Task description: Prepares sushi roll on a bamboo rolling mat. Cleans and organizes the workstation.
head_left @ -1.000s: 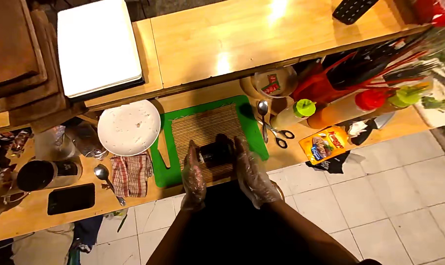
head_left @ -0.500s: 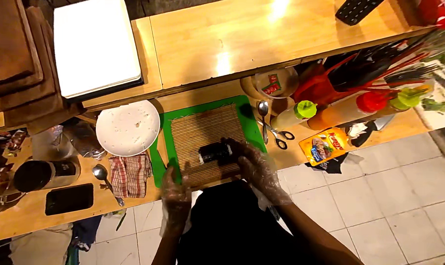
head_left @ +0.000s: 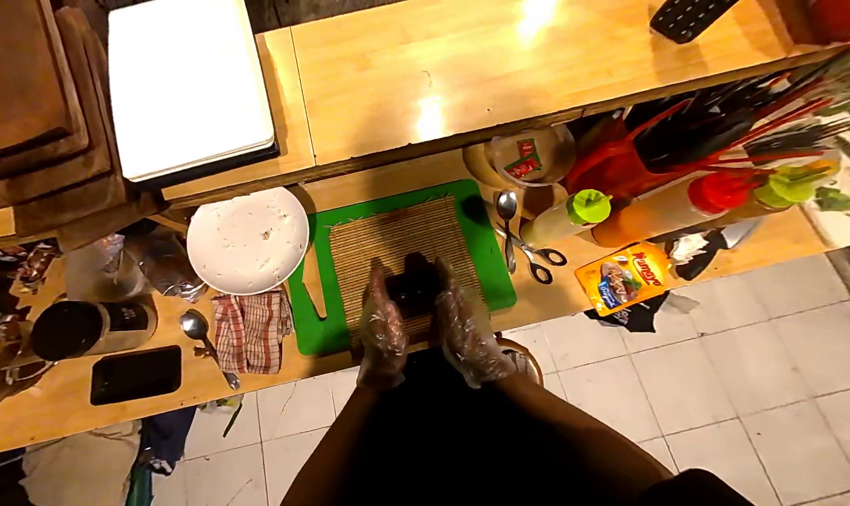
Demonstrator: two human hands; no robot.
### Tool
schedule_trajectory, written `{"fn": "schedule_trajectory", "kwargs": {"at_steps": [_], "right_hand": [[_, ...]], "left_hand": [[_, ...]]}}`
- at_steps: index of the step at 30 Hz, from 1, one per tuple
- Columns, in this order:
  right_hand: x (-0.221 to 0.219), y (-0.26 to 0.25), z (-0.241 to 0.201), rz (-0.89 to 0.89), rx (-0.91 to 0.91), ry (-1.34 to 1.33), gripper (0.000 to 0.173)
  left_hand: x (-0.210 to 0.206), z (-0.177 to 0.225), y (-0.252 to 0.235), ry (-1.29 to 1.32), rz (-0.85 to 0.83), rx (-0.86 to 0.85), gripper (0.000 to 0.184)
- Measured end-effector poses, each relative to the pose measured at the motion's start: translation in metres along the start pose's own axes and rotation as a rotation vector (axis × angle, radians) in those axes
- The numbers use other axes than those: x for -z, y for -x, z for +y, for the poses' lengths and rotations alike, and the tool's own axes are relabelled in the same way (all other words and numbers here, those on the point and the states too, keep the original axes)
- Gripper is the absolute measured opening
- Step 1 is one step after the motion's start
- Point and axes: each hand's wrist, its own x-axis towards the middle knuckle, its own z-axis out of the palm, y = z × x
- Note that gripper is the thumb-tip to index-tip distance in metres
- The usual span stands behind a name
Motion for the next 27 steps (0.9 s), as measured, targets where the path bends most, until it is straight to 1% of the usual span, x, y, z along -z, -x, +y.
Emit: {"fn": "schedule_trajectory", "kwargs": {"at_steps": [3, 5, 7, 9, 11, 13, 15, 16, 18, 20, 22, 24, 25, 27], "right_hand": [[0.003, 0.001, 0.000, 0.014, -0.041, -0.028, 0.054], [0.014, 0.006, 0.005, 0.051, -0.059, -0.032, 0.056], [0.032, 0.013, 0.012, 0.042, -0.086, 0.018, 0.058], [0.045, 0.018, 0.023, 0.070, -0.069, 0.016, 0.050], [0.049, 0.023, 0.037, 0.134, 0.029, 0.083, 0.032], [0.050, 0.023, 0.042, 0.111, 0.054, 0.193, 0.023], [0.048, 0.017, 0.038, 0.071, 0.074, 0.342, 0.024], [0.045, 0.012, 0.036, 0.061, 0.090, 0.399, 0.026], [0.036, 0.002, 0.034, 0.026, 0.084, 0.476, 0.029], [0.028, -0.007, 0.035, 0.010, 0.090, 0.501, 0.027], [0.022, -0.013, 0.041, 0.042, 0.114, 0.498, 0.019], [0.023, -0.015, 0.050, 0.119, 0.123, 0.517, 0.014], [0.030, -0.015, 0.054, 0.185, 0.075, 0.540, 0.015], [0.056, -0.019, 0.056, 0.366, -0.126, 0.610, 0.024]], "left_hand": [[0.001, 0.001, -0.003, -0.114, 0.017, -0.036, 0.051], [0.024, 0.002, 0.004, -0.206, 0.036, -0.018, 0.053], [0.057, 0.002, 0.022, -0.340, 0.034, 0.067, 0.059], [0.084, 0.003, 0.045, -0.394, 0.080, 0.194, 0.051], [0.098, 0.005, 0.068, -0.349, 0.072, 0.312, 0.040], [0.098, 0.007, 0.076, -0.347, 0.064, 0.387, 0.032], [0.091, 0.003, 0.075, -0.254, 0.081, 0.416, 0.031], [0.088, 0.003, 0.072, -0.209, 0.084, 0.425, 0.033], [0.086, 0.003, 0.065, -0.210, 0.062, 0.456, 0.038], [0.085, 0.001, 0.062, -0.226, 0.054, 0.462, 0.039], [0.083, -0.001, 0.062, -0.212, 0.053, 0.462, 0.040], [0.081, -0.002, 0.063, -0.183, 0.061, 0.469, 0.040], [0.080, -0.003, 0.063, -0.181, 0.069, 0.468, 0.040], [0.079, -0.003, 0.062, -0.186, 0.081, 0.466, 0.040]]}}
